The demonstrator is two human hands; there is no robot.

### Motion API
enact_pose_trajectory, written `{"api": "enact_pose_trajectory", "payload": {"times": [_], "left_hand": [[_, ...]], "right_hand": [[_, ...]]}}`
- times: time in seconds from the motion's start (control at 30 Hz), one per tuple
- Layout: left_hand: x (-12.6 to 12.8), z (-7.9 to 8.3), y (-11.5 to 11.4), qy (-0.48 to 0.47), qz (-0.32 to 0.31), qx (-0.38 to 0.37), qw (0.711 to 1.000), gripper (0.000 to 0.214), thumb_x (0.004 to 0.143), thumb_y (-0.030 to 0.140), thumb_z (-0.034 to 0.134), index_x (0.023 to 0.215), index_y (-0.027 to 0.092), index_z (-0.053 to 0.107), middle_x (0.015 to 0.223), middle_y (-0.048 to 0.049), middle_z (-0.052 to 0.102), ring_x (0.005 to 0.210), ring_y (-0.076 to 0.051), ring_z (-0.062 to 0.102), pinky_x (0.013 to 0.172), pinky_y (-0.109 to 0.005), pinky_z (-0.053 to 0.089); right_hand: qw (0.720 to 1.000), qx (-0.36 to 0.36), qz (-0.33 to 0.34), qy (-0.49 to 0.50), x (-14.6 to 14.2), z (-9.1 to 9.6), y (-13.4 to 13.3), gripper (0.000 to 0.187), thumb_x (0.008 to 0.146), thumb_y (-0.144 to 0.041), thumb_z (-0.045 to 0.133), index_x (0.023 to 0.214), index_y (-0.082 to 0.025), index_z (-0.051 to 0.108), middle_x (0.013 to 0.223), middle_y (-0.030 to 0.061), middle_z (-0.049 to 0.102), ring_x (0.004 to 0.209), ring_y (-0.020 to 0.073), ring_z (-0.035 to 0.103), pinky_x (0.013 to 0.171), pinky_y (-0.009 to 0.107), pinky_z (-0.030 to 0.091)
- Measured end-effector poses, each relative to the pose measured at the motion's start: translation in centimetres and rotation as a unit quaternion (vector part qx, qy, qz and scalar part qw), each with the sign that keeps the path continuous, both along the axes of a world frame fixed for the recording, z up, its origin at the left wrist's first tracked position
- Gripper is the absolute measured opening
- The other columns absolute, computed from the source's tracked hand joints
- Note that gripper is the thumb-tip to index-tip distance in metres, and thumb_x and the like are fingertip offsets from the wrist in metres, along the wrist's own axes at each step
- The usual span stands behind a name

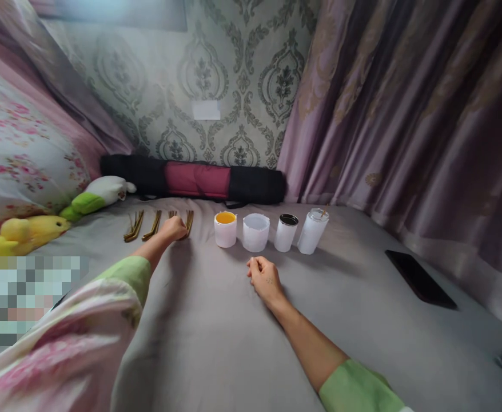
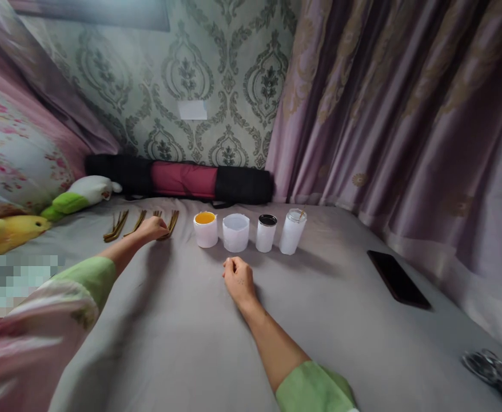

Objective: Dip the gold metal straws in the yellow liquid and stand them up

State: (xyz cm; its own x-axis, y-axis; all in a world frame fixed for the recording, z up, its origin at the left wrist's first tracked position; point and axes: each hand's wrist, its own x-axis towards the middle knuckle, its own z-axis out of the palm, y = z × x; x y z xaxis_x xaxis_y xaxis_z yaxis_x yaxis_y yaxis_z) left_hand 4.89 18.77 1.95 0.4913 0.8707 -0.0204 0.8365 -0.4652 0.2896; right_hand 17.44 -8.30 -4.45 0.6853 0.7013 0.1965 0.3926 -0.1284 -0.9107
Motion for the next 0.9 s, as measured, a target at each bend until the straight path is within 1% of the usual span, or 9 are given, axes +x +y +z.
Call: {"api": "enact_pose_trajectory", "payload": {"times": [0.13, 0.27, 0.5, 0.8, 0.9], "left_hand": [[0.01, -0.30, 0.26, 0.006, -0.003, -0.006, 1.000, 0.012, 0.055, 0.021, 0.059, 0.063, 0.015, 0.064, 0.070, -0.0116, 0.063, 0.080, -0.027, 0.059, 0.064, -0.026, 0.043], [0.01, -0.60, 0.13, 0.010, -0.007, -0.013, 1.000, 0.014, 0.057, 0.021, 0.057, 0.068, 0.015, 0.064, 0.075, -0.0126, 0.063, 0.083, -0.028, 0.058, 0.067, -0.028, 0.042], [0.23, -0.35, -0.34, 0.015, -0.008, -0.017, 1.000, 0.015, 0.057, 0.019, 0.055, 0.069, 0.015, 0.064, 0.074, -0.0123, 0.063, 0.084, -0.029, 0.058, 0.067, -0.028, 0.042], [0.35, -0.84, -0.08, 0.006, 0.009, -0.015, 1.000, 0.015, 0.058, 0.018, 0.053, 0.069, 0.014, 0.063, 0.075, -0.0128, 0.062, 0.086, -0.029, 0.058, 0.068, -0.028, 0.043], [0.34, -0.84, 0.04, -0.004, 0.014, -0.012, 1.000, 0.013, 0.057, 0.017, 0.054, 0.066, 0.015, 0.062, 0.074, -0.0130, 0.062, 0.086, -0.030, 0.058, 0.068, -0.030, 0.043]], "right_hand": [[1.000, 0.002, 0.000, -0.004, -0.13, 0.24, -0.05, 0.037, 0.082, -0.044, 0.034, 0.074, -0.016, 0.057, 0.057, 0.0005, 0.056, 0.044, 0.0084, 0.046, 0.042, 0.018, 0.033], [1.000, 0.001, -0.001, -0.009, -0.23, 0.49, -0.13, 0.035, 0.083, -0.041, 0.034, 0.073, -0.017, 0.057, 0.056, -0.0001, 0.056, 0.044, 0.0080, 0.046, 0.043, 0.018, 0.034], [1.000, 0.000, -0.004, -0.008, -0.22, 0.59, -0.14, 0.034, 0.083, -0.040, 0.035, 0.073, -0.017, 0.057, 0.056, -0.0003, 0.056, 0.044, 0.0083, 0.047, 0.044, 0.019, 0.034], [1.000, 0.001, 0.000, -0.006, -0.28, 0.47, -0.17, 0.034, 0.083, -0.041, 0.035, 0.073, -0.017, 0.057, 0.056, -0.0002, 0.056, 0.044, 0.0082, 0.047, 0.043, 0.018, 0.034], [1.000, 0.001, -0.001, -0.002, -0.32, 0.52, -0.20, 0.034, 0.083, -0.041, 0.035, 0.073, -0.017, 0.057, 0.056, -0.0001, 0.056, 0.044, 0.0083, 0.047, 0.043, 0.018, 0.034]]}}
